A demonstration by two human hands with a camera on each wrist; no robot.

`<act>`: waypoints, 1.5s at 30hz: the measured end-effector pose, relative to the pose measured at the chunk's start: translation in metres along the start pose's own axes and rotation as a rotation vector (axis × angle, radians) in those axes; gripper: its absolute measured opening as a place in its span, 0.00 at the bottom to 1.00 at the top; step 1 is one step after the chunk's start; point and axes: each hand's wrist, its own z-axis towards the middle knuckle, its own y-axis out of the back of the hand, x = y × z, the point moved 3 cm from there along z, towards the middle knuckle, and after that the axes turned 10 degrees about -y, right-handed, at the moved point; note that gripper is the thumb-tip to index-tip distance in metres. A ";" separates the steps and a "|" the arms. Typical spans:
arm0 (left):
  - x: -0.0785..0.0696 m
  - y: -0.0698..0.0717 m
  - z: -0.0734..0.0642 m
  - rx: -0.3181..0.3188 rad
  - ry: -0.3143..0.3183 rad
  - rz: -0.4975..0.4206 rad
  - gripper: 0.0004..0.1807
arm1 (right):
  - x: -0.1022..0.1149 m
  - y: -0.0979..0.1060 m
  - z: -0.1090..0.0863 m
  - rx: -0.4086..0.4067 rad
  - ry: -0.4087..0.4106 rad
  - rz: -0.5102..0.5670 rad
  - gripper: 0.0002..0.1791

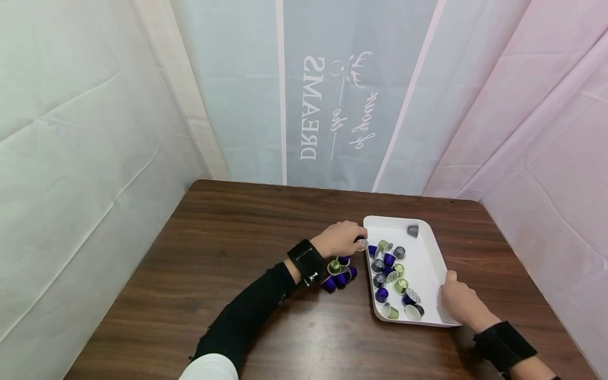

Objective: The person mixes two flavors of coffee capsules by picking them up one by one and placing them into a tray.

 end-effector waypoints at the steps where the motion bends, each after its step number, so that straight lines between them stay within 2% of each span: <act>1: -0.005 0.000 0.001 -0.001 -0.015 0.009 0.12 | 0.000 0.000 0.000 0.002 0.002 0.001 0.17; 7: -0.030 0.003 0.010 -0.007 -0.090 0.047 0.10 | 0.000 0.000 0.000 0.026 -0.009 0.016 0.20; 16: -0.063 0.001 0.029 0.011 -0.138 0.074 0.06 | 0.001 -0.001 -0.001 0.028 -0.008 0.014 0.19; 23: -0.083 -0.011 0.046 0.090 -0.154 0.077 0.05 | 0.001 0.000 -0.001 0.014 0.003 0.011 0.18; 29: -0.093 -0.018 0.057 0.145 -0.130 0.056 0.12 | 0.000 -0.001 0.000 0.011 0.010 0.003 0.18; 36: -0.098 -0.026 0.065 0.160 -0.139 0.058 0.13 | 0.000 -0.001 0.001 -0.001 0.021 -0.008 0.18; 41: -0.099 -0.025 0.067 0.162 -0.105 0.023 0.17 | -0.001 -0.001 0.002 0.007 0.022 -0.004 0.18; 45: -0.095 -0.019 0.067 0.156 -0.105 0.047 0.19 | -0.002 0.000 0.001 0.006 0.017 0.008 0.17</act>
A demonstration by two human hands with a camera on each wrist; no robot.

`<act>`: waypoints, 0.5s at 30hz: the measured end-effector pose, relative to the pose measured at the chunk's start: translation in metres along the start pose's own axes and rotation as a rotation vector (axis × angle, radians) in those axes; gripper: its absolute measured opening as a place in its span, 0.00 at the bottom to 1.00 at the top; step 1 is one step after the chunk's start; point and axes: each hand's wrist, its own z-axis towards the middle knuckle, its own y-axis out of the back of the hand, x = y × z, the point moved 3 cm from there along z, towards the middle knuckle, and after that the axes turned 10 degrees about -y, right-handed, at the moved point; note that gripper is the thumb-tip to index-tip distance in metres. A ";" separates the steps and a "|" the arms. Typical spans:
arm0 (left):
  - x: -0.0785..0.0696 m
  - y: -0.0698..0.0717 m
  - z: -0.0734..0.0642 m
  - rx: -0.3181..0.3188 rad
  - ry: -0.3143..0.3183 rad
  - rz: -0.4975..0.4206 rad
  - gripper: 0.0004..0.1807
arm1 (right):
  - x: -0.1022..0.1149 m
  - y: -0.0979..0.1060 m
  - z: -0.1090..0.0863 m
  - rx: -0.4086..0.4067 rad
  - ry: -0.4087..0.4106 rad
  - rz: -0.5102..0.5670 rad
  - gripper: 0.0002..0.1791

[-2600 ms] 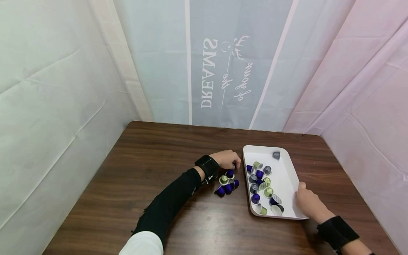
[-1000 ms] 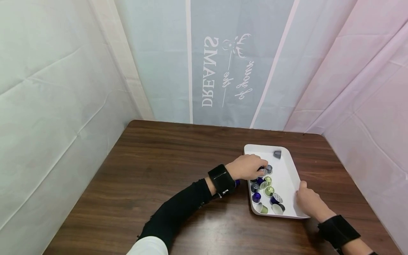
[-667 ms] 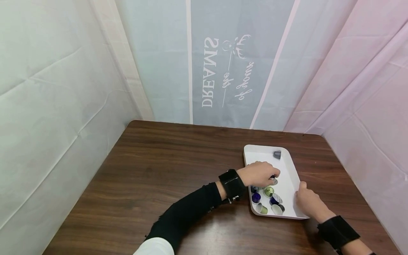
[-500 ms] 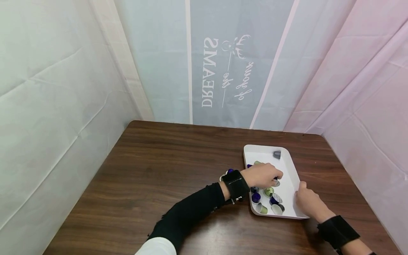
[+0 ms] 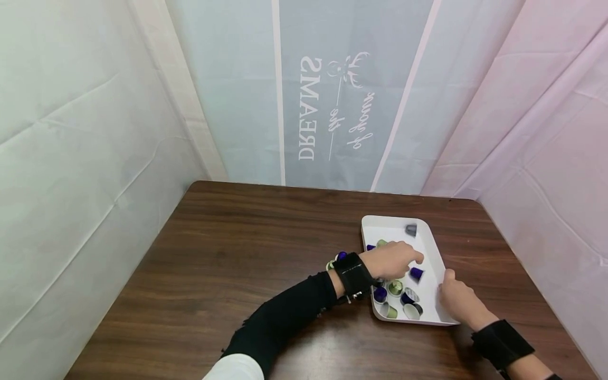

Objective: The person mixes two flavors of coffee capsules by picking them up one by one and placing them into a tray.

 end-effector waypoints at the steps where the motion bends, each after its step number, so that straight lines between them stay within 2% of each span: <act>1: 0.003 0.002 -0.002 -0.007 -0.005 0.008 0.19 | 0.001 0.000 0.000 -0.004 -0.001 -0.001 0.16; 5: 0.019 0.013 -0.017 -0.055 -0.028 0.029 0.15 | 0.002 0.000 -0.002 -0.025 0.011 -0.004 0.15; 9: 0.040 0.022 -0.037 -0.085 -0.012 0.026 0.11 | 0.003 0.000 -0.002 -0.009 -0.010 0.010 0.16; 15: 0.075 0.019 -0.061 -0.077 0.017 -0.018 0.08 | 0.001 -0.001 0.000 0.018 -0.023 0.014 0.18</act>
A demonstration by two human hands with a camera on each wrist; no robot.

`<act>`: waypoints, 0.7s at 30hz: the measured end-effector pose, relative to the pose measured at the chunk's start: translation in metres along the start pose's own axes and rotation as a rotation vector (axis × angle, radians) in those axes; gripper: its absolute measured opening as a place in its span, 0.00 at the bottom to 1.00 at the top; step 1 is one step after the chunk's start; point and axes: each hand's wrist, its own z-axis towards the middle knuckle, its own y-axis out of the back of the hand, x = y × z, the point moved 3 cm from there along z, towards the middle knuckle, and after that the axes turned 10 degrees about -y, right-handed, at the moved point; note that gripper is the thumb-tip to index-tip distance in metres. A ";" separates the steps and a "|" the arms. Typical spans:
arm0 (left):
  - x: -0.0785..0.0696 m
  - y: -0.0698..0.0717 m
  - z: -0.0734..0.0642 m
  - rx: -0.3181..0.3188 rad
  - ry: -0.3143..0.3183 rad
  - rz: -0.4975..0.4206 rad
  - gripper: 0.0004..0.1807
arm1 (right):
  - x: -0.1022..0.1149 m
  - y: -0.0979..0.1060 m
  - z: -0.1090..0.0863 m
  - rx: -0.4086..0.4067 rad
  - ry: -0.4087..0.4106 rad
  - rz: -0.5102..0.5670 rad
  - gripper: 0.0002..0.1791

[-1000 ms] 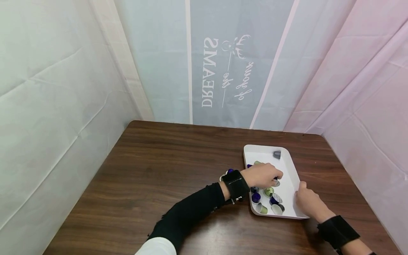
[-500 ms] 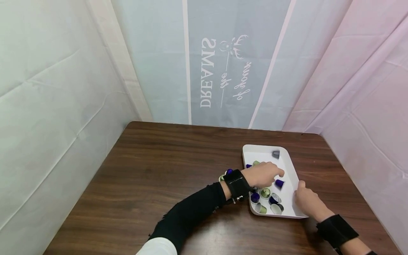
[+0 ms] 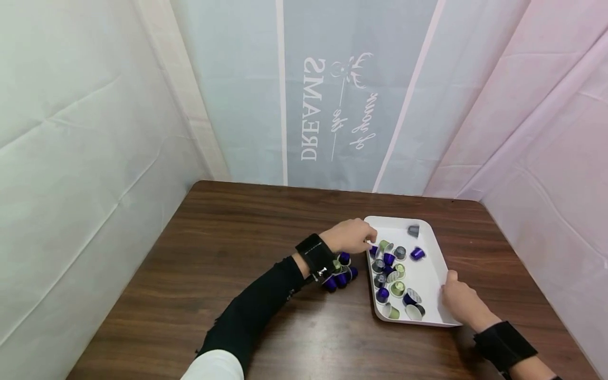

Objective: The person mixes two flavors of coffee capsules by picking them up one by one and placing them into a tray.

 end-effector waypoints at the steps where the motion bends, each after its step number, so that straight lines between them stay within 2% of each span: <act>1: 0.005 -0.002 -0.003 0.012 0.004 -0.018 0.08 | 0.000 0.000 0.000 0.003 -0.001 0.000 0.18; 5: 0.020 -0.014 -0.014 0.091 0.037 -0.061 0.08 | -0.001 -0.001 0.000 0.008 -0.002 0.006 0.20; 10: 0.027 -0.026 -0.022 0.150 0.094 -0.053 0.11 | -0.001 0.000 -0.001 0.013 -0.005 0.005 0.20; 15: 0.029 -0.035 -0.026 0.162 0.157 -0.019 0.13 | -0.001 0.000 -0.001 0.010 -0.007 -0.001 0.20; 21: 0.031 -0.043 -0.026 0.147 0.194 -0.005 0.08 | 0.000 0.000 -0.002 -0.003 0.018 -0.005 0.19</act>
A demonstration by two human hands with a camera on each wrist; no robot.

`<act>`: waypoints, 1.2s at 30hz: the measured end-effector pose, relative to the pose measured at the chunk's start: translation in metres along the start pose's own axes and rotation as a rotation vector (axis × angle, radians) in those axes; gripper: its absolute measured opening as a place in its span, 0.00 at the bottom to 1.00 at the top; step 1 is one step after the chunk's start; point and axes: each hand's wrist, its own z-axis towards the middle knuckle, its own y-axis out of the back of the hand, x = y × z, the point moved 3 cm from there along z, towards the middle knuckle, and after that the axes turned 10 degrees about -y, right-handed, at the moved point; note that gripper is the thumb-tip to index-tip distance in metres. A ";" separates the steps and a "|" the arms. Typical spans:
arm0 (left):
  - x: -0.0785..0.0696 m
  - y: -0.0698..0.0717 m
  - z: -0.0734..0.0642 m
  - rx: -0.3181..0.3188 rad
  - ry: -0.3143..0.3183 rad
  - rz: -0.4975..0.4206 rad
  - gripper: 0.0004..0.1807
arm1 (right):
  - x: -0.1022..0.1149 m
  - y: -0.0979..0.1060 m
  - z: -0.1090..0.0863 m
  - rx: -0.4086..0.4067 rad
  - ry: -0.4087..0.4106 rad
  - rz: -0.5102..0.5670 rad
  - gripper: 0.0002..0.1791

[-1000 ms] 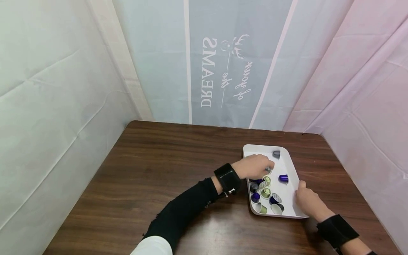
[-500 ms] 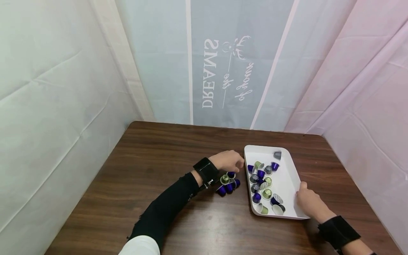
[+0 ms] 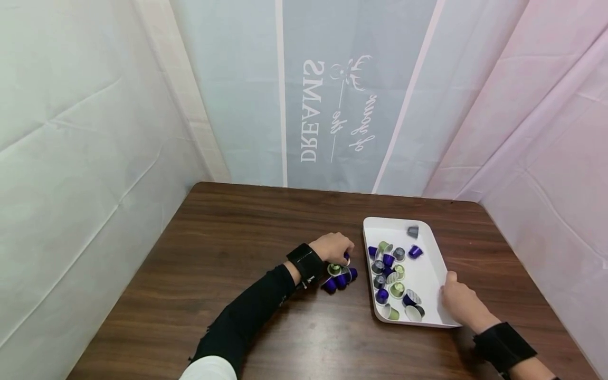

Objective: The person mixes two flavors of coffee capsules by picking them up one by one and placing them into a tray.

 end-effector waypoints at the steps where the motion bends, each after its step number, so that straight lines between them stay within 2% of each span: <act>1: 0.000 -0.001 0.000 -0.003 0.003 -0.002 0.08 | 0.000 0.000 0.000 0.001 -0.002 -0.002 0.19; 6: 0.002 -0.002 -0.001 -0.023 0.020 -0.023 0.06 | 0.002 0.001 0.001 0.020 -0.029 0.007 0.20; 11: 0.004 -0.001 0.000 -0.057 0.029 -0.040 0.05 | 0.002 0.000 0.000 0.010 -0.010 0.002 0.19; 20: 0.003 0.008 -0.001 -0.149 -0.026 -0.021 0.03 | 0.001 -0.001 0.001 0.010 -0.015 -0.002 0.20; 27: -0.012 0.020 -0.003 -0.174 -0.066 0.020 0.07 | 0.001 -0.001 0.002 0.009 -0.019 0.007 0.19; 36: -0.043 0.038 -0.002 -0.246 -0.196 0.087 0.10 | 0.000 0.000 0.003 0.037 -0.042 0.020 0.20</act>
